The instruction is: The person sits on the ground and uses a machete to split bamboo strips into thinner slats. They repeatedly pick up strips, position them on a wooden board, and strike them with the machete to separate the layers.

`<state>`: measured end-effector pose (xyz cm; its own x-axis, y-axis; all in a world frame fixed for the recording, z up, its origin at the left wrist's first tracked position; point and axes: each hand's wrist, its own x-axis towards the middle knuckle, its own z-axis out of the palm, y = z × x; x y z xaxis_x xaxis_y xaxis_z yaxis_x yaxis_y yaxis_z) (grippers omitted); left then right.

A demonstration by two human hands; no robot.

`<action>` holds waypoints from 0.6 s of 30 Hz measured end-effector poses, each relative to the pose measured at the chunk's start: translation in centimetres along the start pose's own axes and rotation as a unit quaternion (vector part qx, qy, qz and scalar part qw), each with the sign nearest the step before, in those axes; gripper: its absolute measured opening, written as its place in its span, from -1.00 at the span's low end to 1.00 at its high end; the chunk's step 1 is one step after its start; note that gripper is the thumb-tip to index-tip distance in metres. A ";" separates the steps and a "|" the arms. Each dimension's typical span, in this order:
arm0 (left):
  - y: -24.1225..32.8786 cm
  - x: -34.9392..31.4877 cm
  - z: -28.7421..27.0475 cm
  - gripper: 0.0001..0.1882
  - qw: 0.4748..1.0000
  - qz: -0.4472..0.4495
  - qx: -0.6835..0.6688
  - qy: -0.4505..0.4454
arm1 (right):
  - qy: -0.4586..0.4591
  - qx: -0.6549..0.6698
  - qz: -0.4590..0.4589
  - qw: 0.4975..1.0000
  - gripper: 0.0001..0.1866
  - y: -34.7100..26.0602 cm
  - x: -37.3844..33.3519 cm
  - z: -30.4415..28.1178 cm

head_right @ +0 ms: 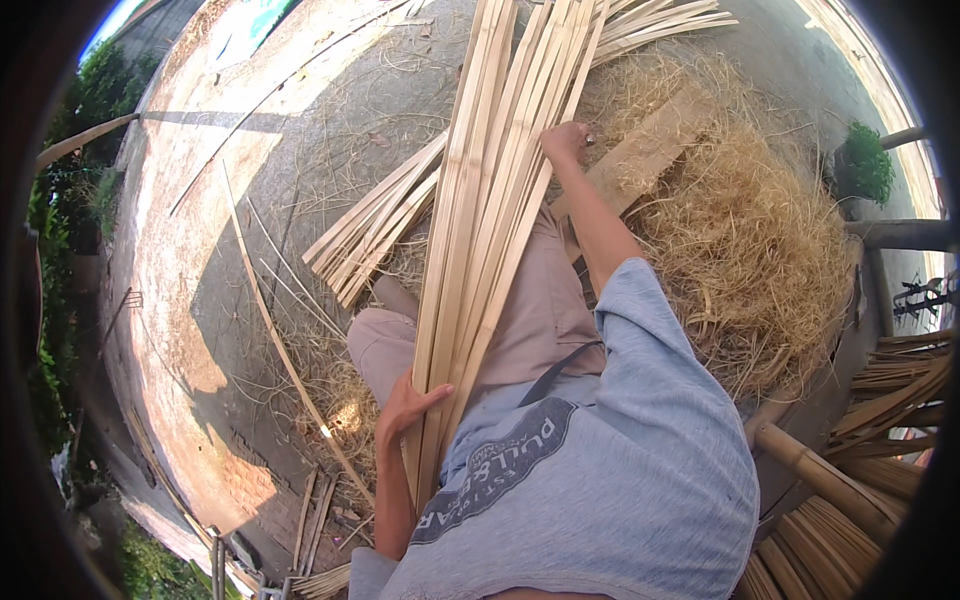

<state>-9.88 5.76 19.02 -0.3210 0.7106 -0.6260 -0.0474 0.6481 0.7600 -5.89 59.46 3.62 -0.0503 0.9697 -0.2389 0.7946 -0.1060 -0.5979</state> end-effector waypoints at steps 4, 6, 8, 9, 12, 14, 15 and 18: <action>0.5 -0.1 0.1 -0.33 1.000 -0.021 -0.011 0.001 | -0.001 0.009 -0.097 0.995 -0.69 1.7 0.9 1.6; 0.5 -0.3 0.2 -0.33 1.000 -0.027 -0.015 0.002 | 0.020 0.029 -0.153 0.988 -0.68 1.7 -0.5 1.5; 0.1 -0.4 0.2 -0.33 1.000 -0.020 -0.018 0.008 | 0.054 0.072 -0.179 0.980 -0.69 1.5 -2.9 0.8; -0.1 -0.4 0.2 -0.33 1.000 -0.023 -0.018 0.012 | 0.072 0.101 -0.183 0.975 -0.69 1.3 -4.7 -0.3; -0.3 -0.3 0.3 -0.33 0.999 -0.028 -0.016 0.007 | 0.090 0.131 -0.224 0.961 -0.71 1.3 -4.9 -2.1; -0.4 -0.1 0.1 -0.33 0.999 -0.033 -0.017 0.008 | 0.047 0.090 -0.227 0.969 -0.76 1.0 -4.5 -2.6; -0.6 0.1 0.0 -0.34 0.999 -0.031 -0.016 0.010 | 0.025 0.065 -0.212 0.975 -0.78 0.8 -4.1 -2.5; -1.6 0.7 -0.2 -0.31 1.000 -0.025 -0.013 0.009 | -0.028 0.010 -0.178 0.984 -0.81 0.4 -1.7 -1.8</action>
<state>-10.21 5.21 17.43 -0.3350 0.6721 -0.6603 -0.0885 0.6753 0.7323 -4.40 58.14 5.12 -0.3573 0.9325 -0.0522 0.7084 0.2342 -0.6658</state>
